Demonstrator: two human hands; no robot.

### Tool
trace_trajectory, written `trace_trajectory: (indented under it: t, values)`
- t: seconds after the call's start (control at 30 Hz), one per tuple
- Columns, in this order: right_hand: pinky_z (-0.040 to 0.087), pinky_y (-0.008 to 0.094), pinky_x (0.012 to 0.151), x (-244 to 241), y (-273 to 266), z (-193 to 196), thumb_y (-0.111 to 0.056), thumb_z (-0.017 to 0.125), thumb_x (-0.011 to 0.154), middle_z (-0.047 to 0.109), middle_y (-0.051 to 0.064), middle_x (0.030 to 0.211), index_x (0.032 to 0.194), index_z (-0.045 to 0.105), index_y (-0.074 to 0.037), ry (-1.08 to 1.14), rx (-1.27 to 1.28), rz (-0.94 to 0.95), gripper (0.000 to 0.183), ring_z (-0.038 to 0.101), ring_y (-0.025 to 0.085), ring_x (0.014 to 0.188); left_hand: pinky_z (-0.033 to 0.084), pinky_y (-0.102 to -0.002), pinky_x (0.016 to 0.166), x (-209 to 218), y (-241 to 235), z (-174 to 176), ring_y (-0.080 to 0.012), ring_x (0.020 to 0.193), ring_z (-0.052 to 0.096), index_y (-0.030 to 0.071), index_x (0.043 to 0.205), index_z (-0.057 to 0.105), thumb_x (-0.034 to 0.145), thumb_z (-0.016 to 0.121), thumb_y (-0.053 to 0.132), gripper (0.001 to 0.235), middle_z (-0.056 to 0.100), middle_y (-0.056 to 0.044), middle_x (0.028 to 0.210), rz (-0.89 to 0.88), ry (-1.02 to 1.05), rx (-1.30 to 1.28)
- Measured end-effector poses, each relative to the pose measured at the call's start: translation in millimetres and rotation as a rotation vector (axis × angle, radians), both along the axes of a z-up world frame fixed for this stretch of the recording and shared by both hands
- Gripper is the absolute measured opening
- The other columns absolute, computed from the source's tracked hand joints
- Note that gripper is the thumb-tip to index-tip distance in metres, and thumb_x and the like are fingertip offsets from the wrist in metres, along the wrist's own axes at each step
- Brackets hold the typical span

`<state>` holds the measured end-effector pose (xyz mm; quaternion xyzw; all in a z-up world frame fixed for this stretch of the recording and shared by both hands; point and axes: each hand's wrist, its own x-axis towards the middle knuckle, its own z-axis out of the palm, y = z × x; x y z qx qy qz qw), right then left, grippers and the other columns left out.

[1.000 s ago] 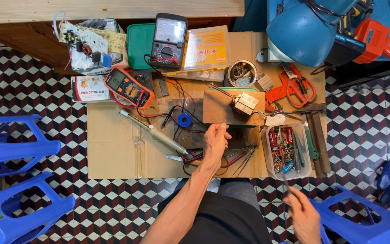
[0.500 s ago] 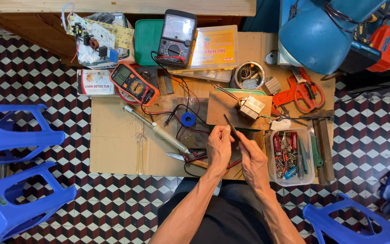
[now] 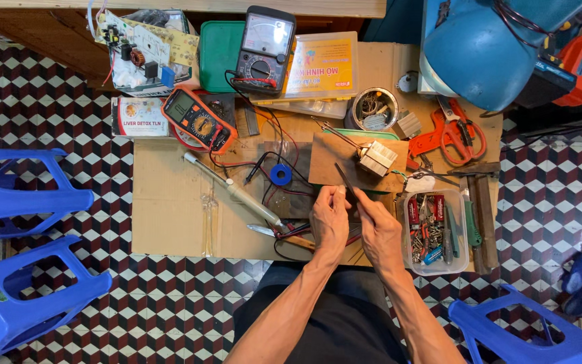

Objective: The person works at a cluttered workbench, using a screwdriver to adjust a small white electrical component and then using a soldering iron to solder wires on the component. The person handles the component and wires throughout the process.

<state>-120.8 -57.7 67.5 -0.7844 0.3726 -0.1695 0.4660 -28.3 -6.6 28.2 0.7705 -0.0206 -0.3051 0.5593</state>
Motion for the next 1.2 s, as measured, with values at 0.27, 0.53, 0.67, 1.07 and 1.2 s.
trace_trajectory:
  t: [0.27,0.53,0.67,1.07,1.2]
  values:
    - [0.052,0.029,0.072,8,-1,0,-0.003,0.061,0.099,0.068,0.012,0.086,0.135,0.067,-0.013,0.053,-0.019,-0.013,0.038,0.065,0.018,0.076,0.050,-0.040,0.061,2,0,10,-0.0234,0.066,0.066,0.006,0.094,0.065,0.102,0.054,0.033,0.031,0.069,-0.006,0.072,-0.009,0.016,0.051]
    - [0.052,0.031,0.071,4,0,3,-0.002,0.062,0.096,0.068,0.012,0.088,0.134,0.068,-0.012,0.126,-0.126,0.000,0.040,0.065,0.019,0.073,0.050,-0.041,0.062,2,-4,5,-0.0248,0.064,0.067,0.005,0.092,0.065,0.102,0.055,0.033,0.031,0.070,-0.006,0.071,0.002,-0.004,0.052]
    - [0.053,0.030,0.075,12,-3,-6,-0.002,0.061,0.099,0.070,0.011,0.099,0.134,0.066,-0.009,-0.052,-0.086,0.011,0.036,0.066,0.017,0.084,0.050,-0.038,0.060,0,-2,-8,-0.0201,0.063,0.065,0.005,0.094,0.065,0.101,0.057,0.032,0.030,0.070,-0.006,0.071,0.010,0.031,-0.026]
    - [0.049,0.024,0.075,-19,-2,2,-0.004,0.054,0.101,0.069,0.005,0.100,0.139,0.064,-0.013,0.061,0.028,-0.084,0.040,0.061,0.012,0.084,0.033,-0.026,0.047,13,3,-7,-0.0088,0.054,0.044,0.004,0.110,0.064,0.101,0.055,0.033,0.032,0.069,-0.005,0.076,0.022,0.511,-0.263]
    - [0.048,0.023,0.074,-24,-4,-2,-0.007,0.053,0.103,0.068,0.005,0.101,0.141,0.064,-0.014,0.074,0.124,-0.105,0.040,0.059,0.010,0.084,0.038,-0.025,0.052,12,5,0,-0.0081,0.058,0.045,0.004,0.111,0.067,0.101,0.055,0.032,0.032,0.067,-0.005,0.076,0.012,0.452,-0.226]
